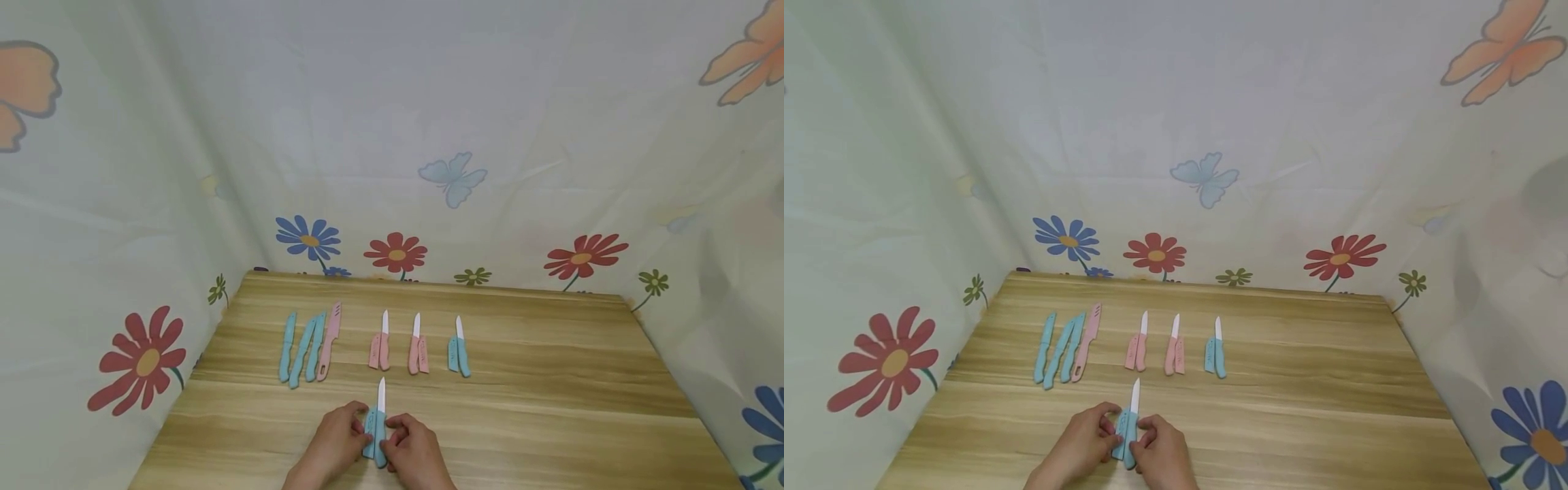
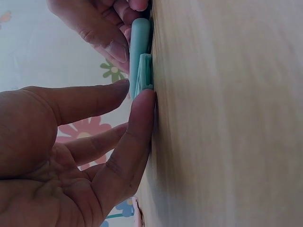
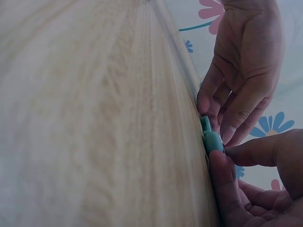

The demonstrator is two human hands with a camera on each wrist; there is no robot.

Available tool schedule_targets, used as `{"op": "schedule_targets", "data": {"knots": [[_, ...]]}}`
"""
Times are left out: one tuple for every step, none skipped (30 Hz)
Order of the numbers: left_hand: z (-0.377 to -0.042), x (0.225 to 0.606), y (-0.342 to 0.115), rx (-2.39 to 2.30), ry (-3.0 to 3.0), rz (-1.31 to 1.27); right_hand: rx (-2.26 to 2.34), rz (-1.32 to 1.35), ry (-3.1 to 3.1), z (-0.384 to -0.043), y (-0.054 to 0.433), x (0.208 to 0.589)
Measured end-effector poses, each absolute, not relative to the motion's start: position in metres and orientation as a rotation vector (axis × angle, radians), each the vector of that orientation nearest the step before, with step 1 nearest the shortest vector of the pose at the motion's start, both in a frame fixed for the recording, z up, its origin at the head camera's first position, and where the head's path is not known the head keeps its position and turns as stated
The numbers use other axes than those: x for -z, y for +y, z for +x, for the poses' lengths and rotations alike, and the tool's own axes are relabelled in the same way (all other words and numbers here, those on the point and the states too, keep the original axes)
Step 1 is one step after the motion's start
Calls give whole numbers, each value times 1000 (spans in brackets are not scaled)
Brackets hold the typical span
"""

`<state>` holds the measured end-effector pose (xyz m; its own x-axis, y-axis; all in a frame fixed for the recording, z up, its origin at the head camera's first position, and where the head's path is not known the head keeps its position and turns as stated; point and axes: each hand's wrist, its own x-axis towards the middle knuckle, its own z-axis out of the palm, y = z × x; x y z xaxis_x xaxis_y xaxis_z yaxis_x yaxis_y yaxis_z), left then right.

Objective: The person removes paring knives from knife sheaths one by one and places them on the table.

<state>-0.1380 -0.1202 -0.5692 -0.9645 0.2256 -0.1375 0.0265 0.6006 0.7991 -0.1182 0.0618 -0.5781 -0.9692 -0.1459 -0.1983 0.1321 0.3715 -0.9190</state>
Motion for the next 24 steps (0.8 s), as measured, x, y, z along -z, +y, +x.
{"op": "schedule_targets", "data": {"knots": [[-138, 569, -120, -1299, 2601, 210, 1636, -12, 2387, -118, 62, 578], [-138, 569, -120, -1302, 2599, 212, 1635, -10, 2387, -118, 62, 578], [-138, 569, -121, -1304, 2598, 214, 1630, -5, 2387, -118, 61, 578], [-138, 569, -121, -1305, 2597, 215, 1627, -2, 2387, -118, 61, 578], [-138, 569, -121, -1308, 2594, 216, 1623, 3, 2387, -118, 61, 578], [-138, 569, -121, -1311, 2590, 217, 1620, 9, 2386, -118, 61, 578], [-138, 569, -121, -1313, 2584, 216, 1614, 14, 2386, -119, 62, 578], [-138, 569, -121, -1314, 2580, 215, 1610, 17, 2386, -119, 62, 578], [-138, 568, -121, -1319, 2572, 212, 1608, 21, 2385, -119, 62, 578], [-138, 569, -121, -1327, 2561, 207, 1608, 24, 2381, -119, 62, 578], [-138, 568, -121, -1335, 2552, 204, 1609, 27, 2379, -119, 62, 578], [-138, 569, -121, -1343, 2542, 200, 1608, 28, 2376, -119, 62, 578], [-138, 569, -121, -1351, 2533, 195, 1605, 28, 2375, -119, 62, 578], [-138, 569, -121, -1360, 2526, 191, 1603, 28, 2372, -119, 62, 578], [-138, 569, -121, -1369, 2518, 188, 1600, 28, 2370, -119, 62, 578], [-138, 570, -121, -1375, 2513, 185, 1597, 27, 2369, -119, 62, 578], [-138, 570, -121, -1378, 2511, 184, 1592, 25, 2369, -119, 63, 579], [-138, 570, -121, -1382, 2509, 183, 1589, 21, 2368, -120, 63, 579], [-138, 571, -121, -1384, 2507, 182, 1588, 18, 2367, -120, 63, 579], [-138, 571, -121, -1386, 2505, 183, 1588, 16, 2364, -120, 63, 579], [-138, 571, -121, -1388, 2504, 184, 1590, 12, 2362, -120, 63, 580], [-138, 571, -121, -1389, 2504, 186, 1592, 10, 2360, -120, 63, 580], [-138, 571, -121, -1389, 2505, 189, 1594, 7, 2358, -120, 64, 580], [-139, 571, -121, -1391, 2505, 193, 1598, 5, 2356, -120, 64, 580]]}}
